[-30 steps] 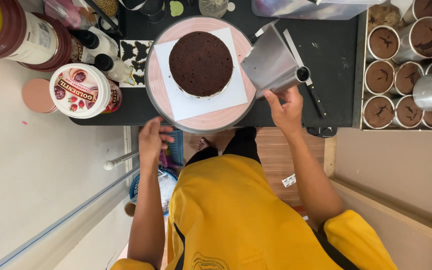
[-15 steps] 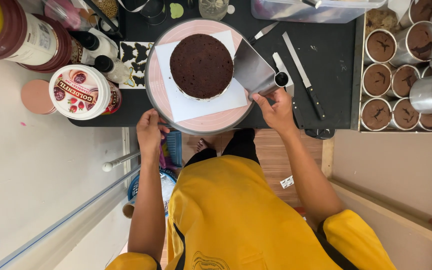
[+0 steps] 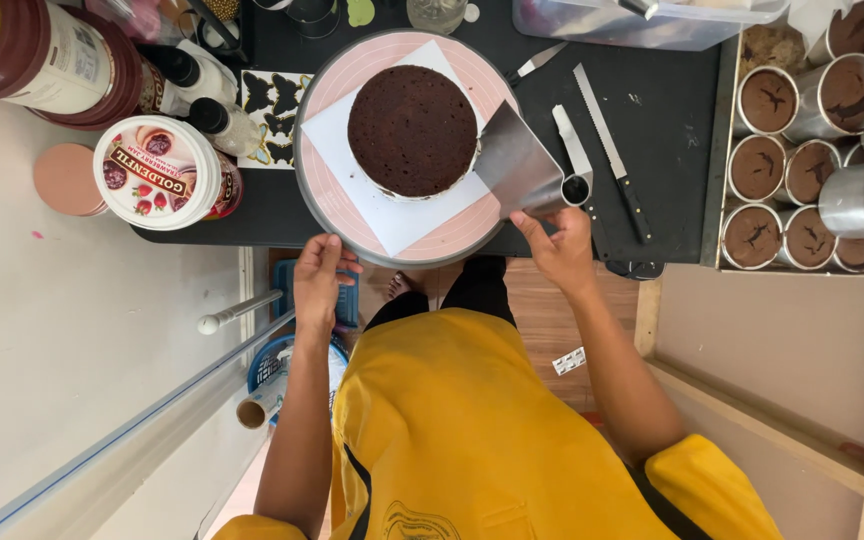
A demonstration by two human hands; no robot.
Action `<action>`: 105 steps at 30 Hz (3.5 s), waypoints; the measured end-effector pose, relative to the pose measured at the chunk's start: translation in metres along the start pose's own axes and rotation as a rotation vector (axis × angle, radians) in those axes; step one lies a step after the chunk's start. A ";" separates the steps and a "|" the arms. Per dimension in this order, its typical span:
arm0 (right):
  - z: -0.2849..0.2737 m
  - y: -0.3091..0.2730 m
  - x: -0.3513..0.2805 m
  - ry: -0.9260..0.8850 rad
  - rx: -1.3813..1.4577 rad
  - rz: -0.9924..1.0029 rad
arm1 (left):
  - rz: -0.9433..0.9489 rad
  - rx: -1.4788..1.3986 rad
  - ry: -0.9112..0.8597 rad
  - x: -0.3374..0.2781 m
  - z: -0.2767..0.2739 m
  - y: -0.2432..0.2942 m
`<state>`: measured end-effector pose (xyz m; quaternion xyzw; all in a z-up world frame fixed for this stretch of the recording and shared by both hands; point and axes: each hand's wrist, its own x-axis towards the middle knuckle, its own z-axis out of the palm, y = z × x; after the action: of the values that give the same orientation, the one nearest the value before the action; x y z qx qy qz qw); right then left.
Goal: Applying and smoothing frosting onto a chocolate cake layer using a spatula and bench scraper.
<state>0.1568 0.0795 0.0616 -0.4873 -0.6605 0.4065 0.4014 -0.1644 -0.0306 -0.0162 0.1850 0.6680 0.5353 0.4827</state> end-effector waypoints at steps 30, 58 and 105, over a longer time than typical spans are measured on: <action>0.030 -0.031 -0.034 0.108 -0.140 -0.018 | -0.103 -0.100 0.097 -0.038 0.039 -0.002; 0.049 -0.048 -0.039 0.159 -0.133 -0.093 | -0.121 -0.104 0.046 -0.056 0.047 0.006; 0.058 -0.063 -0.038 0.139 -0.086 -0.124 | -0.157 -0.192 0.033 -0.050 0.050 -0.011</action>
<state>0.0905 0.0218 0.0946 -0.4891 -0.6767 0.3174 0.4496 -0.0958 -0.0459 -0.0017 0.0764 0.6341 0.5602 0.5275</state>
